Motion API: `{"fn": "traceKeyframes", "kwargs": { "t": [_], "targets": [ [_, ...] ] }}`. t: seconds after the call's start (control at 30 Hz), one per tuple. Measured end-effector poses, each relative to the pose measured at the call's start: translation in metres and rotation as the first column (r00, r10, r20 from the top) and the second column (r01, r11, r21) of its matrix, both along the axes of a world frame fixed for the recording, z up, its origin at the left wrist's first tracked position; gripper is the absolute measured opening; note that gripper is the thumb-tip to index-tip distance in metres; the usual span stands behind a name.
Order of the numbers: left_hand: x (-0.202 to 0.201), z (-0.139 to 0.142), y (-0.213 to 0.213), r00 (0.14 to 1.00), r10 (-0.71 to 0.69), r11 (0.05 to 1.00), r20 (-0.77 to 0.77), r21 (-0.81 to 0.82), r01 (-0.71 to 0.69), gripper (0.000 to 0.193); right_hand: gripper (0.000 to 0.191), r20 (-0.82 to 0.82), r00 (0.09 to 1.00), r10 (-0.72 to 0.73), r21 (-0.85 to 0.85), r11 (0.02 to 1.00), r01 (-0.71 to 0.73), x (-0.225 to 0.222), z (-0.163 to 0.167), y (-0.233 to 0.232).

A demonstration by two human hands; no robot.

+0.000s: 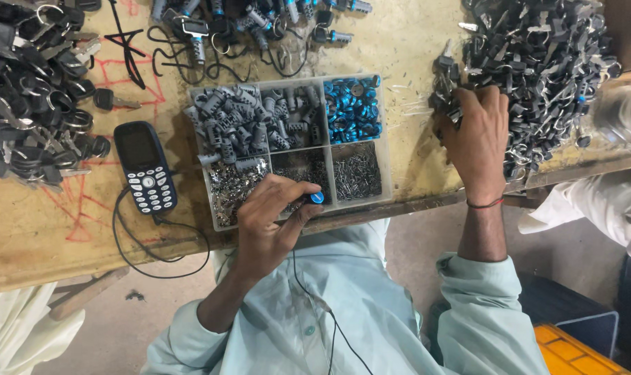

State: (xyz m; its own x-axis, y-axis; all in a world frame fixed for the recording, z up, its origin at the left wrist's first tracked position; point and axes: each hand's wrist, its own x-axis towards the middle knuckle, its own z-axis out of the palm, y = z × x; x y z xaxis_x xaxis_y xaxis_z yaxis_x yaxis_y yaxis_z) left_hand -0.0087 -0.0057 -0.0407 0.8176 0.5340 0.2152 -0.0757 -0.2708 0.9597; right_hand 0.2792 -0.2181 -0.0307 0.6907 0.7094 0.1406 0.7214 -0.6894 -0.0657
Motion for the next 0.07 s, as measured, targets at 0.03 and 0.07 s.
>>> {"fn": "traceKeyframes", "kwargs": {
  "t": [0.03, 0.07],
  "targets": [
    [-0.002, -0.004, -0.001, 1.0, -0.002, 1.0, 0.001, -0.001, 0.002, 0.027, 0.038, 0.001, 1.0, -0.011, -0.017, 1.0, 0.011, 0.001, 0.0, -0.001],
    [-0.002, -0.013, 0.017, 1.0, -0.002, 1.0, 0.003, 0.0, 0.002, 0.027, 0.037, 0.001, 1.0, -0.018, -0.033, 0.999, 0.019, 0.001, 0.0, -0.001]
  ]
}}
